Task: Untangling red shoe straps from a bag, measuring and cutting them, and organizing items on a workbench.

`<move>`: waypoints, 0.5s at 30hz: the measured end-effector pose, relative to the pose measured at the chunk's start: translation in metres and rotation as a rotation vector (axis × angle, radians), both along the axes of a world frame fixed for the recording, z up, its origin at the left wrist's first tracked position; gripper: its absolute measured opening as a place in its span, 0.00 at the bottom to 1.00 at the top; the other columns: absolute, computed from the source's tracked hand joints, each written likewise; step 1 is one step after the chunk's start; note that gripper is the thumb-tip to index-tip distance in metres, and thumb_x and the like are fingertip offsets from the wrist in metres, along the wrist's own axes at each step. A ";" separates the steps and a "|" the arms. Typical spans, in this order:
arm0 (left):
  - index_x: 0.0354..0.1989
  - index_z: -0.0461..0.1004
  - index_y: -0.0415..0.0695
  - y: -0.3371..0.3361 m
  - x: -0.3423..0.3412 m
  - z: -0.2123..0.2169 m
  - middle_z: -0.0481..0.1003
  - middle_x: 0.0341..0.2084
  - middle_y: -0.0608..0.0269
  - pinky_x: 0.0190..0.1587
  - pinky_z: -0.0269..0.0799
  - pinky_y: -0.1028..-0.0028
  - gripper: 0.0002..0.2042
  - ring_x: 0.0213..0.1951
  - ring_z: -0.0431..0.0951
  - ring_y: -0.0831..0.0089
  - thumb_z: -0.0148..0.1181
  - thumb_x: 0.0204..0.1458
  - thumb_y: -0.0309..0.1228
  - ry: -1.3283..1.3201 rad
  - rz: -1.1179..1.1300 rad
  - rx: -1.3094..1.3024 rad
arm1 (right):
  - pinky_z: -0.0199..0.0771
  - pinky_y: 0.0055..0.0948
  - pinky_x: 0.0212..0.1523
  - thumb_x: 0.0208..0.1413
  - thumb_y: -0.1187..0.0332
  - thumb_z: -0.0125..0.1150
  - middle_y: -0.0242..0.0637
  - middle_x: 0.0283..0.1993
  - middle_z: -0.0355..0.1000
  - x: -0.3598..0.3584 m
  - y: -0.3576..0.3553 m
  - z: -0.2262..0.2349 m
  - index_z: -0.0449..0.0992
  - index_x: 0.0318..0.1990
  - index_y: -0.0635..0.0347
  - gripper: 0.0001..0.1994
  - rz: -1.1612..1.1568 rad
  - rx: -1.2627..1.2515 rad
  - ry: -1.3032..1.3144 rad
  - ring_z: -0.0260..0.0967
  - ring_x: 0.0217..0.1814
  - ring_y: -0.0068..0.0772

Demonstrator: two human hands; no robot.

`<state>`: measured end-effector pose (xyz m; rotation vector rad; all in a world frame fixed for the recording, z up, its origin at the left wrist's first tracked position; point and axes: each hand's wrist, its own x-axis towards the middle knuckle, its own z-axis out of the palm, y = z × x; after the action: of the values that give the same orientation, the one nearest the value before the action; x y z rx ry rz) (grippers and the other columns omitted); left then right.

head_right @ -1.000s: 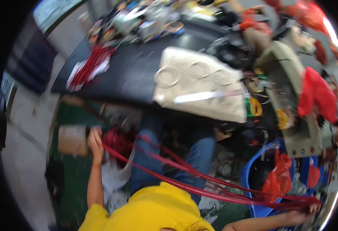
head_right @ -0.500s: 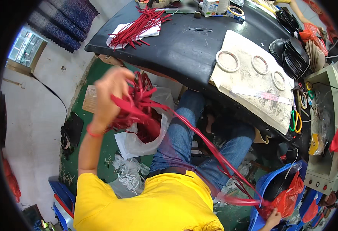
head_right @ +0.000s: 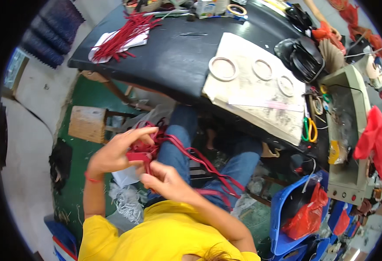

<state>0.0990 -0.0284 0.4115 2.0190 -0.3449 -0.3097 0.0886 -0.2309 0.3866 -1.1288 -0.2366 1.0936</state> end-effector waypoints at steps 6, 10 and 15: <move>0.59 0.58 0.35 0.052 -0.031 -0.209 0.63 0.55 0.42 0.61 0.57 0.64 0.39 0.58 0.62 0.50 0.66 0.42 0.46 0.305 0.178 0.342 | 0.59 0.19 0.18 0.58 0.68 0.52 0.32 0.20 0.69 0.017 -0.050 0.041 0.75 0.27 0.66 0.12 -0.168 -0.147 -0.390 0.62 0.16 0.18; 0.46 0.69 0.38 0.013 -0.047 -0.259 0.75 0.38 0.44 0.46 0.69 0.62 0.25 0.43 0.75 0.52 0.64 0.44 0.43 0.359 0.464 0.130 | 0.57 0.22 0.17 0.55 0.68 0.52 0.35 0.21 0.69 0.016 -0.083 0.046 0.74 0.22 0.66 0.13 -0.113 0.016 -0.349 0.63 0.16 0.22; 0.35 0.72 0.39 0.058 -0.033 -0.130 0.76 0.29 0.54 0.40 0.71 0.67 0.10 0.35 0.77 0.62 0.55 0.43 0.26 -0.003 1.031 -0.054 | 0.51 0.27 0.10 0.48 0.69 0.49 0.33 0.05 0.58 0.025 -0.124 0.051 0.63 0.07 0.61 0.18 -0.552 0.478 -0.360 0.50 0.04 0.28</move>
<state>0.0660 0.0295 0.2813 1.8794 0.6795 0.3448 0.1133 -0.3551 0.4378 -0.8708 -0.4140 0.3121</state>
